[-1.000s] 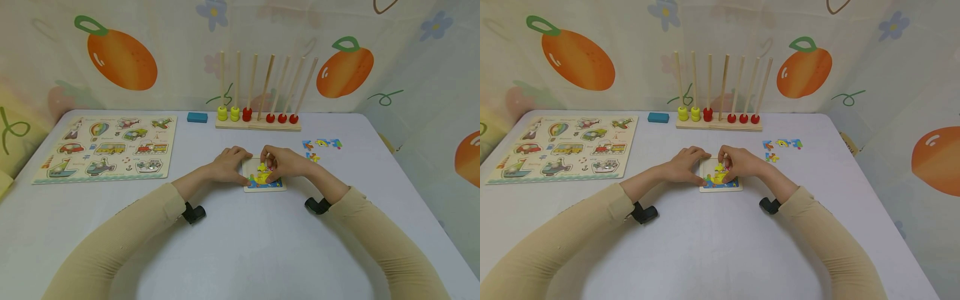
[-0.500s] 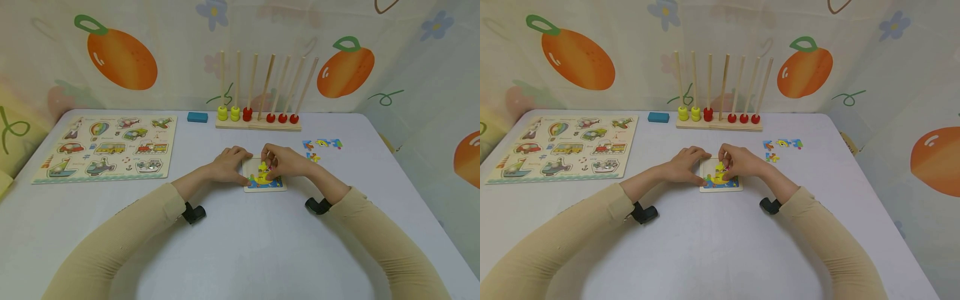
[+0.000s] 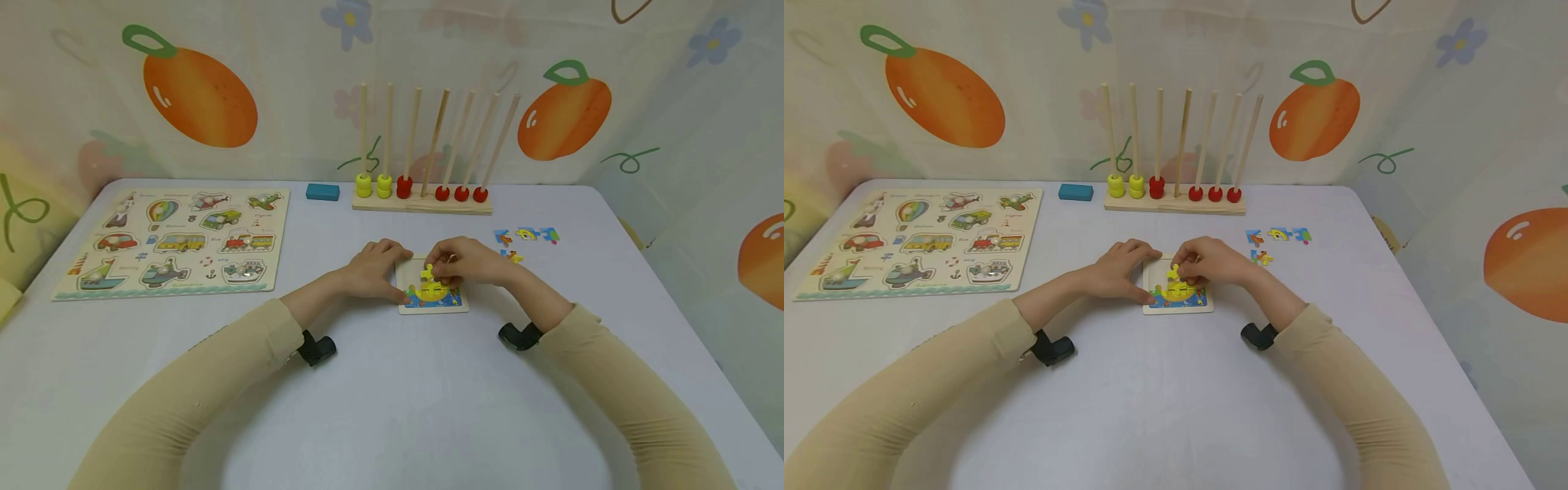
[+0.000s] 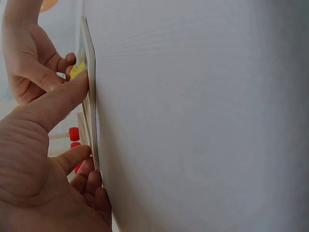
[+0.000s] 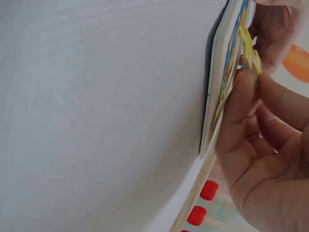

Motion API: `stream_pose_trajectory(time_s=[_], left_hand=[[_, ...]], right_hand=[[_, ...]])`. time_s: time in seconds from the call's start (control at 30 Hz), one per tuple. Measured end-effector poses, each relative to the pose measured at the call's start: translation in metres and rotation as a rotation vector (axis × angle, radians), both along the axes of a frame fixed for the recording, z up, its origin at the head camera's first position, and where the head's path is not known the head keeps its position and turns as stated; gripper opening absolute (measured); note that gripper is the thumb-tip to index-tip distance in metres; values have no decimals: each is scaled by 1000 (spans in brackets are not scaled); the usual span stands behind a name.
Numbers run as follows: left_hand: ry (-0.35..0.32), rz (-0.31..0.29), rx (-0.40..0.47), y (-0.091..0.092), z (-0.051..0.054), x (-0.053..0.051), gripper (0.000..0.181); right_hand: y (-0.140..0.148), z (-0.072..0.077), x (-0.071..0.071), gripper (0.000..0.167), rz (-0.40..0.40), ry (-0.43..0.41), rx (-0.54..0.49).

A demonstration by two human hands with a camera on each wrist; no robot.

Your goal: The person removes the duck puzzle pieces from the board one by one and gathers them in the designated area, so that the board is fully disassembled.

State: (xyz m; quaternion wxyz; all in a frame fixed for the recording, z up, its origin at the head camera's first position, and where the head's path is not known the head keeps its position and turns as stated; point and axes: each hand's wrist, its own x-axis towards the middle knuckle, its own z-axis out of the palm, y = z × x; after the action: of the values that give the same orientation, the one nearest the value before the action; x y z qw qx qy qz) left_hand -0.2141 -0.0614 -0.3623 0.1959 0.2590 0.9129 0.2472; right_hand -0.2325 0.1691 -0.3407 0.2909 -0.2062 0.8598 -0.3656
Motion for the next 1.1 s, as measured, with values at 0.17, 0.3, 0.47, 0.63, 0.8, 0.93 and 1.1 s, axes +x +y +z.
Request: stream_pose_trajectory(time_s=[0.17, 0.3, 0.47, 0.63, 0.8, 0.93, 1.1], left_hand=[[-4, -5, 9, 0, 0, 0, 83], [1, -2, 7, 0, 0, 0, 83], [6, -2, 1, 0, 0, 1, 82], [11, -4, 0, 0, -1, 1, 82], [7, -3, 3, 0, 0, 1, 82], [4, -4, 2, 0, 1, 1, 82], [4, -7, -5, 0, 1, 1, 83]], right_hand=[[4, 6, -3, 21, -3, -63, -33], [8, 13, -6, 23, -22, -76, -60], [19, 20, -10, 24, -66, -75, -118], [33, 29, -12, 25, -118, -33, -148], [50, 37, -14, 26, -197, 9, -132], [66, 43, -16, 27, -236, 43, -117], [91, 46, -17, 28, -284, 83, -90]])
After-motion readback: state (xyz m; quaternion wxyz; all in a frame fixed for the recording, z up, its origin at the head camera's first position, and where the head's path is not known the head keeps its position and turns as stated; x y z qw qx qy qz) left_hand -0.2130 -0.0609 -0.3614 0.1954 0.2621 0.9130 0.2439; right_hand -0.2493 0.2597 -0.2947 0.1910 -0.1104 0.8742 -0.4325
